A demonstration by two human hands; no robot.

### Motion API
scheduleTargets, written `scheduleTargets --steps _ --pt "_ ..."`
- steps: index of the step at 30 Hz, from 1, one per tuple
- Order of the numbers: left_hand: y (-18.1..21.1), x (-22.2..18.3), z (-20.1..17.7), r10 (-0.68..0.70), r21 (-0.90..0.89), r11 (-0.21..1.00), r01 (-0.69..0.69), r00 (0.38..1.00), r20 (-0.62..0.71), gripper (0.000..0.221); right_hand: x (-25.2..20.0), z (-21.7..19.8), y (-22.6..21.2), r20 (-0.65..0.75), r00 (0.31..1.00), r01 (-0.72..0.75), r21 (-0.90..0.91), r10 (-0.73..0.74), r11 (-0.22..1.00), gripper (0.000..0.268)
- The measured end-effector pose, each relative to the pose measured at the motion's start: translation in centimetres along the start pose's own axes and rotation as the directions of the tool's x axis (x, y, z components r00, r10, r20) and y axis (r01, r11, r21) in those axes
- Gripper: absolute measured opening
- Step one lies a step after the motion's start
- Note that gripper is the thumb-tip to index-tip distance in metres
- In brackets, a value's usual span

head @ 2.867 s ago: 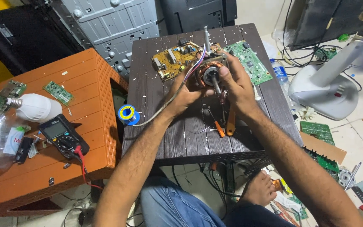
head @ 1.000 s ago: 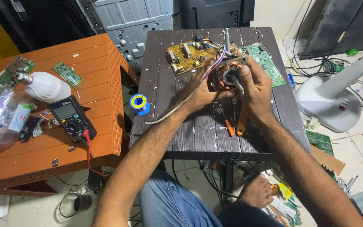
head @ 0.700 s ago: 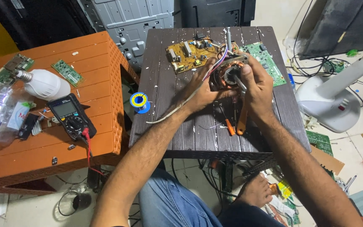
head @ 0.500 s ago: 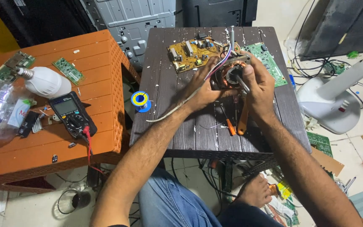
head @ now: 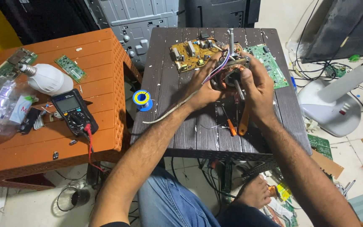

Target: The person disassembles a small electric motor, separating the stator and rotor components. They then reassemble the motor by aligning the rotor with the stator and securing the housing, handling the wires and internal parts throughout the process.

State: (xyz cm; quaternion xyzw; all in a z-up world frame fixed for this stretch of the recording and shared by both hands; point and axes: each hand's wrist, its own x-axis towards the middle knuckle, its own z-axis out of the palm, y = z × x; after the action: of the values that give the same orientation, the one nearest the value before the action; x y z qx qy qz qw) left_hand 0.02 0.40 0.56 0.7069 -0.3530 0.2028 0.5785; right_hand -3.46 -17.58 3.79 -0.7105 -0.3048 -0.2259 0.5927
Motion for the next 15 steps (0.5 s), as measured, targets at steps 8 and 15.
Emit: scheduleTargets --steps 8,15 --pt "-0.7 0.0 0.4 -0.017 0.058 0.998 0.018 1.0 -0.007 0.1 -0.3 -0.3 1.4 -0.004 0.999 -0.04 0.039 0.04 0.998 0.046" --pt "0.5 -0.4 2.3 -0.082 0.143 0.985 0.095 0.992 -0.096 0.094 -0.3 -0.1 1.2 -0.005 0.998 -0.066 -0.014 0.066 0.998 0.048"
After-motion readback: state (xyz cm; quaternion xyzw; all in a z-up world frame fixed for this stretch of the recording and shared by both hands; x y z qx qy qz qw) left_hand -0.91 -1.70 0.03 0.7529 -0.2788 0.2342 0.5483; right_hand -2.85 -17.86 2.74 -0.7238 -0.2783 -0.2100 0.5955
